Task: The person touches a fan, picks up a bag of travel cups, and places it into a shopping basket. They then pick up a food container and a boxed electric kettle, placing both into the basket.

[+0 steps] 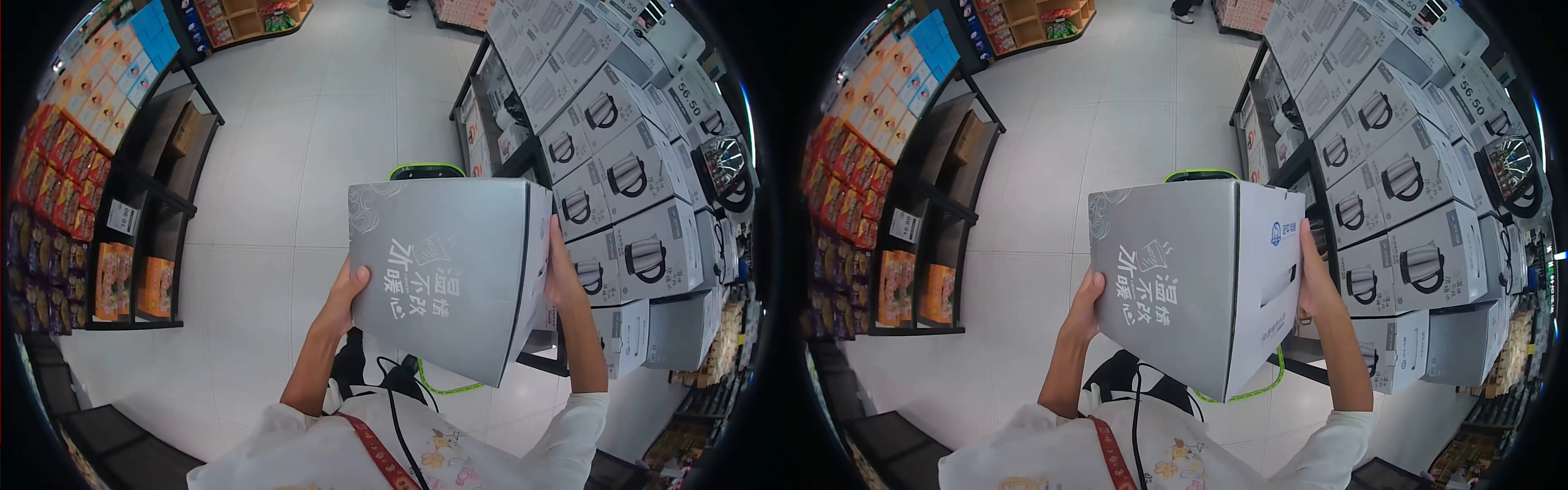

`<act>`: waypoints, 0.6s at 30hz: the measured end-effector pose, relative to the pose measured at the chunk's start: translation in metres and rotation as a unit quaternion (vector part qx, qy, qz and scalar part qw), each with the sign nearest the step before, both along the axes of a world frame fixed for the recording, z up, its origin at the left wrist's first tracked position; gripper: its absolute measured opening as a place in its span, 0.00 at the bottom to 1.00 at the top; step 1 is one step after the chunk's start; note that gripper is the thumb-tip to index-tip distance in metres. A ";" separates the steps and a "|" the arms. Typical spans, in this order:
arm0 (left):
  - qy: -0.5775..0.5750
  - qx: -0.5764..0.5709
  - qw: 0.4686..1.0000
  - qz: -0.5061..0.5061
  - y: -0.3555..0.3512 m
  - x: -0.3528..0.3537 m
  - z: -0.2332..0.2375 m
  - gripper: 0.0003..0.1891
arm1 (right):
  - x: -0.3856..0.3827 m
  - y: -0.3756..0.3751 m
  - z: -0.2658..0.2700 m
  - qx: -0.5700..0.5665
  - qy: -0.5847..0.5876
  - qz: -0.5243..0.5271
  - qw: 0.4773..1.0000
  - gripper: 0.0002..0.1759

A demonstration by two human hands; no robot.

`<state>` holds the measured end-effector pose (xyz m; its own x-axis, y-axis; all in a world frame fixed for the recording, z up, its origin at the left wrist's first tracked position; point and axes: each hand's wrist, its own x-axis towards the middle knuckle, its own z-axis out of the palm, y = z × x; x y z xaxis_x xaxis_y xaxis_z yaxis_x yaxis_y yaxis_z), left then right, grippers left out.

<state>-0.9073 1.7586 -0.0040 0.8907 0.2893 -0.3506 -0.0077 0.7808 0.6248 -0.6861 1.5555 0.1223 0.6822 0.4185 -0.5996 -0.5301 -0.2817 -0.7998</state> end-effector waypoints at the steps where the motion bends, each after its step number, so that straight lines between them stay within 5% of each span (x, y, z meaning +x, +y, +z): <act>1: -0.002 0.031 0.999 -0.018 0.009 0.003 -0.001 0.43 | 0.003 0.009 -0.006 0.014 0.009 0.006 1.000 0.41; 8: -0.039 0.114 0.988 -0.094 0.048 0.039 -0.015 0.49 | 0.012 0.030 -0.028 -0.035 0.027 -0.066 0.997 0.42; 18: 0.006 0.214 0.960 -0.180 0.039 0.162 -0.053 0.51 | 0.076 -0.037 -0.088 -0.004 0.006 -0.192 0.981 0.37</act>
